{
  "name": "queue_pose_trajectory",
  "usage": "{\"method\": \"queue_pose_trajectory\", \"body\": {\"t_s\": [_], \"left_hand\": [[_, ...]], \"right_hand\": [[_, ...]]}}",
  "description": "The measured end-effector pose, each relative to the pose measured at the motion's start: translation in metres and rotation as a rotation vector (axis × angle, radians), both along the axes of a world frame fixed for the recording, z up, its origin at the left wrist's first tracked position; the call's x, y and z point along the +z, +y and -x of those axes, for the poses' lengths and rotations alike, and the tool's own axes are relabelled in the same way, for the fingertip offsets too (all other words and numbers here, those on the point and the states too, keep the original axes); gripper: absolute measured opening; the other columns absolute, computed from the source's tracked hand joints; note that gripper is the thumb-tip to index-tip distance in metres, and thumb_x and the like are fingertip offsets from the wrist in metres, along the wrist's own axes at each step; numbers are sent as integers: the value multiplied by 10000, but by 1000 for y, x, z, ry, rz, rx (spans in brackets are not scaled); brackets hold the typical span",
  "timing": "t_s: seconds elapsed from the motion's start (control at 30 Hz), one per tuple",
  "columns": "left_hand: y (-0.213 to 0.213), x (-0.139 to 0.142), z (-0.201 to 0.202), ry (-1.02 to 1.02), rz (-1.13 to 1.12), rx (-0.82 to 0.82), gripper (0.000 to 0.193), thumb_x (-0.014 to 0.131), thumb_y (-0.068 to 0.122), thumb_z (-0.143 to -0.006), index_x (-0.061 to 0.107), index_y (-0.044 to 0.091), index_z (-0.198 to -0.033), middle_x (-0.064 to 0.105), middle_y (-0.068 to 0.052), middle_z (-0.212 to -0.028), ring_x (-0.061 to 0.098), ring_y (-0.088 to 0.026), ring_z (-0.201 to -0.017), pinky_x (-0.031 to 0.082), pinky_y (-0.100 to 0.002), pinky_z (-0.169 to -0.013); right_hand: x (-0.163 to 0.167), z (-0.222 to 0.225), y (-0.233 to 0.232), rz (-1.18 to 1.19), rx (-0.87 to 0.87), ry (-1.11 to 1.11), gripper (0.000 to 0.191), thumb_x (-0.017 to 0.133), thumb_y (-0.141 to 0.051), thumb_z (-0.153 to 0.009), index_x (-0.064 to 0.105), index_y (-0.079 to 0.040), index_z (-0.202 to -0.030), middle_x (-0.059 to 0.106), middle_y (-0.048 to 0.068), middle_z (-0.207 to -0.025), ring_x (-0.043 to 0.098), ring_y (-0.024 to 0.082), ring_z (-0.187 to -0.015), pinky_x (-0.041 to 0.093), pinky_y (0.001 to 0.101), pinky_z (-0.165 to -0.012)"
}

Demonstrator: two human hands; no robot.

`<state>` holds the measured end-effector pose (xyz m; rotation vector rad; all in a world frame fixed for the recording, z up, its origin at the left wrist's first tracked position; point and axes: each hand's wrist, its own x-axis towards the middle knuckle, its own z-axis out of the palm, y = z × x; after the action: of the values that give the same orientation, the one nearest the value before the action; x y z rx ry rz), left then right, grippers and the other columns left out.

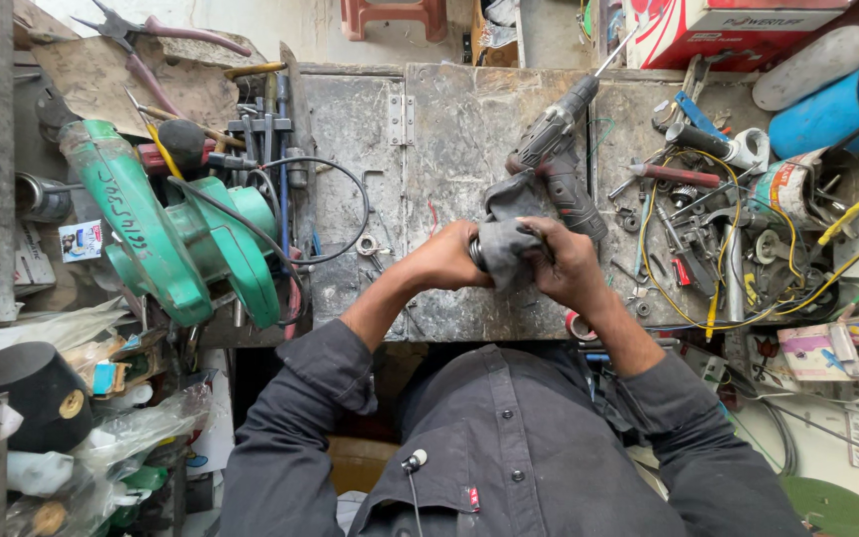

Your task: The person sets down a green angle grinder on a cluttered workbench, then picks up a metal drill chuck and wipes and rubs it thoroughly with a cloth, turning it to clean different sides. Near the end they hold the chuck and work on it with a small hand tool.

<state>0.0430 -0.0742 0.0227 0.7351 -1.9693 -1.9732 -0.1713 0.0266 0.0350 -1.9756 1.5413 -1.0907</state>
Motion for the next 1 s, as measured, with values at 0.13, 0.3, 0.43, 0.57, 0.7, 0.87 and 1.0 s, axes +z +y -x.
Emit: {"method": "queue_pose_trajectory", "body": {"t_s": [0.13, 0.3, 0.43, 0.57, 0.7, 0.87, 1.0], "left_hand": [[-3, 11, -3, -54, 100, -81, 341, 877, 160, -697, 741, 45, -988, 756, -22, -825, 678, -84, -742, 557, -282, -715], [3, 25, -5, 239, 133, -112, 309, 886, 188, -797, 701, 64, -1011, 732, 8, -856, 643, -56, -805, 546, -274, -746], [6, 33, -4, 309, 120, -97, 352, 923, 257, -794, 672, 59, -944, 700, 15, -816, 629, -68, -791, 526, -299, -712], [7, 37, -6, 397, 314, 1, 424, 940, 294, -723, 673, 63, -956, 667, -1, -856, 613, -133, -814, 493, -319, -750], [11, 40, -8, 404, 457, -3, 397, 943, 270, -728, 679, 76, -951, 637, -19, -868, 594, -190, -853, 430, -345, -806], [14, 42, -9, 423, 517, -19, 379, 929, 243, -735, 671, 84, -964, 623, -20, -901, 591, -198, -892, 435, -353, -854], [13, 41, -11, 423, 497, -23, 329, 884, 176, -766, 675, 80, -1001, 612, -33, -909, 586, -213, -907, 441, -364, -896]], "right_hand": [[-18, 11, -7, 69, -440, -369, 168, 564, -191, -1158, 609, -36, -1203, 669, 24, -923, 602, 124, -810, 484, 290, -727], [-24, 18, -2, 39, -474, -528, 145, 629, -148, -1141, 626, -6, -1175, 607, -27, -983, 521, 59, -894, 438, 245, -825], [-21, 3, 8, -99, -504, -449, 198, 667, -159, -1037, 608, -24, -1168, 581, -29, -903, 504, 47, -774, 414, 229, -698], [-19, -10, 9, -54, -442, -481, 205, 662, -125, -1013, 593, -24, -1178, 619, -44, -1011, 542, 31, -870, 454, 213, -773], [-18, -10, 16, -124, -495, -530, 146, 672, -131, -1015, 620, -33, -1110, 568, -42, -870, 478, 34, -756, 378, 222, -674], [-15, -6, 28, -1, -439, -628, 109, 634, -142, -1055, 604, -37, -1060, 524, -67, -879, 438, 21, -810, 354, 211, -729], [-9, -10, 34, 99, -355, -708, 145, 586, -182, -1101, 594, -40, -1075, 530, -49, -975, 447, 36, -877, 367, 225, -839]]}}
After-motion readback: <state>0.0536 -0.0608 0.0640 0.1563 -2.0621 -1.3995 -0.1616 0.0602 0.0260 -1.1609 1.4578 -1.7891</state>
